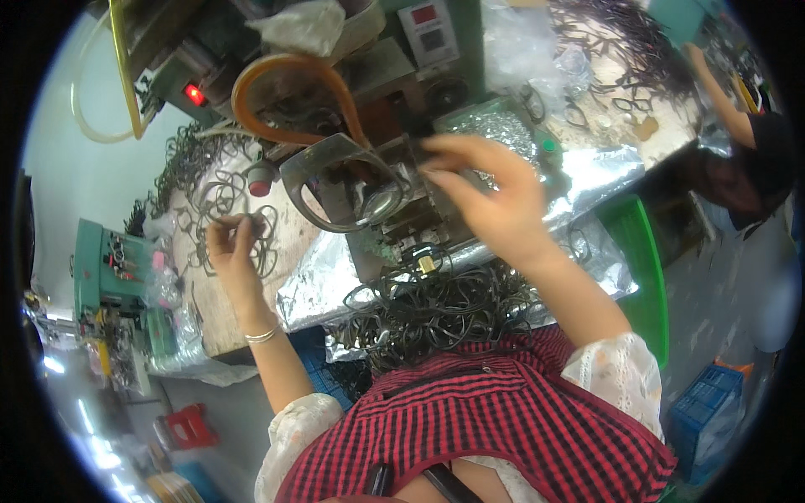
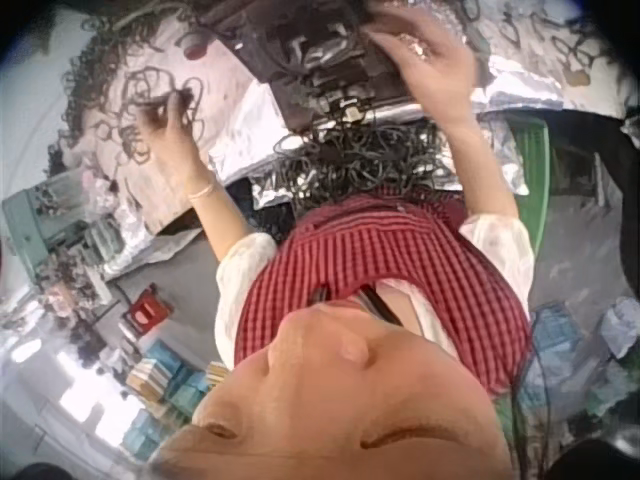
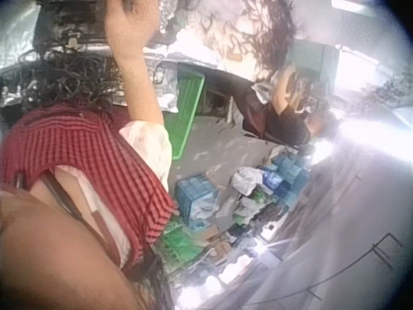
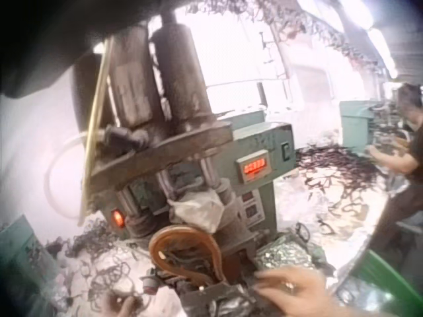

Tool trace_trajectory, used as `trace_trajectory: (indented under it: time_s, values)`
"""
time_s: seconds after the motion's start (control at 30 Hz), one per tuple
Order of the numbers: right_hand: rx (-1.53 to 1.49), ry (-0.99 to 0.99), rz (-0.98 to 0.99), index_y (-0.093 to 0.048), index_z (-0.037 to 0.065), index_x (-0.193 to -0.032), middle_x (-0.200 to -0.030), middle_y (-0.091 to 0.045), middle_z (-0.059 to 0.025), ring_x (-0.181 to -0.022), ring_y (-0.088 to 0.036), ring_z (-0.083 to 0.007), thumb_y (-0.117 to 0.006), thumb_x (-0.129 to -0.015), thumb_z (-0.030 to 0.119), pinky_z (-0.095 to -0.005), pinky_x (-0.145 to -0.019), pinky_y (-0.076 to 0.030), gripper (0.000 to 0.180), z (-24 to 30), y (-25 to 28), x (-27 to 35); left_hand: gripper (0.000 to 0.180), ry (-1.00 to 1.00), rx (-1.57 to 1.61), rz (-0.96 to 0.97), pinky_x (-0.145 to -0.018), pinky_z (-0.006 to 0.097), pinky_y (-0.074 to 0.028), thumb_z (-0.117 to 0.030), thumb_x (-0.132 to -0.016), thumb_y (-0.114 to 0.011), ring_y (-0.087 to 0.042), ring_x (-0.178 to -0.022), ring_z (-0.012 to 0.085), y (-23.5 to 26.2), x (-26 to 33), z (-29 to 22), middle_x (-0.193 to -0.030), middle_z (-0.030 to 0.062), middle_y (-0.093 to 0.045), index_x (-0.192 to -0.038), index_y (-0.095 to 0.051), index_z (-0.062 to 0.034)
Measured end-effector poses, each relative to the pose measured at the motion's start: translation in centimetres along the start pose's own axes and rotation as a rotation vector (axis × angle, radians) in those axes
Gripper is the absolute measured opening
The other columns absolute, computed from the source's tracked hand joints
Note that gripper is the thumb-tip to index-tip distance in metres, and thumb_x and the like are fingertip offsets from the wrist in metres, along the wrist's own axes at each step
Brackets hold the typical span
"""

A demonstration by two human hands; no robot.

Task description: The person repeatedly picks up spectacle frames and small metal components, places them into a press machine, and removes the assembled units. The person handles the frames and components by hand, moving them between a pile on the table and the machine, then placing finished units into a green basket.

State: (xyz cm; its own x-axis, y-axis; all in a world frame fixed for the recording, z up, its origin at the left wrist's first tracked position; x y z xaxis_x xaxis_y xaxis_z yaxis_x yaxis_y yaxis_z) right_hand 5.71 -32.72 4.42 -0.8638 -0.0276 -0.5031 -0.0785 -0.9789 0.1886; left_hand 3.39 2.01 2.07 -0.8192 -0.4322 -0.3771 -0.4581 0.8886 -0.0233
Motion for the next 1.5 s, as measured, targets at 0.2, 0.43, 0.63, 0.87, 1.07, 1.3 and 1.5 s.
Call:
trace_trajectory:
  time_s: [0.2,0.43,0.63,0.87,1.07,1.3,1.5]
  values:
    - [-0.369,-0.22,-0.088,-0.059,-0.004,-0.116,-0.095,-0.069,-0.0101,-0.091,-0.065,-0.015,-0.069,-0.08,0.004,-0.0266,-0.081,-0.05,0.038,-1.6,-4.1,-1.1,0.008,0.184,0.004,-0.146,-0.078,0.03,-0.057,0.003,-0.088,-0.06,-0.067,-0.079,0.0193,-2.2,3.5,2.5,-0.086,0.0122,-0.067,-0.094,-0.055,0.0002]
    - [-0.581,-0.333,0.0,-0.054,-0.005,-0.119,-0.095,-0.069,-0.0098,-0.094,-0.064,-0.0128,-0.067,-0.081,0.002,-0.0237,-0.083,-0.048,0.041,-0.2,-4.4,-1.0,0.016,-0.385,0.498,0.064,-0.077,0.036,-0.06,0.005,-0.089,-0.056,-0.069,-0.079,0.0233,-6.3,2.6,-7.5,-0.087,0.013,-0.066,-0.102,-0.052,-0.0019]
    - [-0.686,-0.422,-0.09,-0.051,-0.006,-0.124,-0.099,-0.066,-0.0098,-0.097,-0.063,-0.0143,-0.061,-0.085,0.001,-0.0249,-0.09,-0.046,0.041,3.2,-5.0,0.0,0.013,-0.427,0.324,0.148,-0.079,0.038,-0.059,0.004,-0.092,-0.052,-0.067,-0.087,0.0256,-7.4,1.0,-8.8,-0.1,0.0158,-0.062,-0.106,-0.052,0.0012]
    - [0.883,0.021,-0.082,-0.069,0.008,-0.097,-0.127,-0.056,-0.0168,-0.129,-0.043,-0.0353,-0.071,-0.074,0.012,-0.0467,-0.098,-0.044,0.024,-5.5,1.7,0.2,0.024,-0.249,0.165,0.315,-0.083,0.031,-0.054,0.01,-0.083,-0.065,-0.067,-0.088,0.0202,-11.8,6.2,-8.7,-0.092,0.0124,-0.066,-0.103,-0.054,0.0036]
    - [0.825,0.114,-0.127,-0.066,0.006,-0.082,-0.117,-0.062,-0.0131,-0.122,-0.049,-0.0337,-0.069,-0.075,0.012,-0.0442,-0.093,-0.047,0.01,-9.9,3.1,0.4,0.024,-0.365,-0.083,0.419,-0.084,0.032,-0.053,0.01,-0.083,-0.067,-0.067,-0.09,0.0216,-12.4,6.6,-8.3,-0.095,0.0158,-0.066,-0.102,-0.054,0.0048]
    - [0.625,-0.031,-0.256,-0.065,0.007,-0.083,-0.09,-0.065,-0.0098,-0.094,-0.059,-0.0305,-0.066,-0.076,0.011,-0.0409,-0.08,-0.048,0.008,-9.4,3.8,-0.1,0.028,-0.468,-0.177,0.49,-0.085,0.033,-0.054,0.012,-0.082,-0.065,-0.067,-0.092,0.0235,-12.3,6.5,-8.3,-0.096,0.0154,-0.066,-0.106,-0.054,0.005]
    - [0.532,0.064,-0.308,-0.069,0.005,-0.091,-0.088,-0.067,-0.0116,-0.082,-0.062,-0.0301,-0.065,-0.082,0.01,-0.0381,-0.075,-0.049,0.011,-9.5,3.9,-0.7,0.021,-0.352,0.038,0.315,-0.075,0.027,-0.053,0.006,-0.075,-0.072,-0.07,-0.082,0.0192,-13.2,6.9,-7.2,-0.093,0.0137,-0.072,-0.095,-0.063,0.0044]
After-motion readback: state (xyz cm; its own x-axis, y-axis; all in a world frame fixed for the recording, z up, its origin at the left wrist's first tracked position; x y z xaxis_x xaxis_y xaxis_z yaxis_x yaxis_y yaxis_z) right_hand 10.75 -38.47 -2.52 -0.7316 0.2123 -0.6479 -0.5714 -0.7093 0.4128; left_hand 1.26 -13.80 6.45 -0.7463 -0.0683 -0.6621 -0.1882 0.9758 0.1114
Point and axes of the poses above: each hand's wrist, its own x-axis away from the middle knuckle, its own y-axis out of the back of the hand, z = x × y, the point moved 1 cm from there along -x, towards the middle knuckle
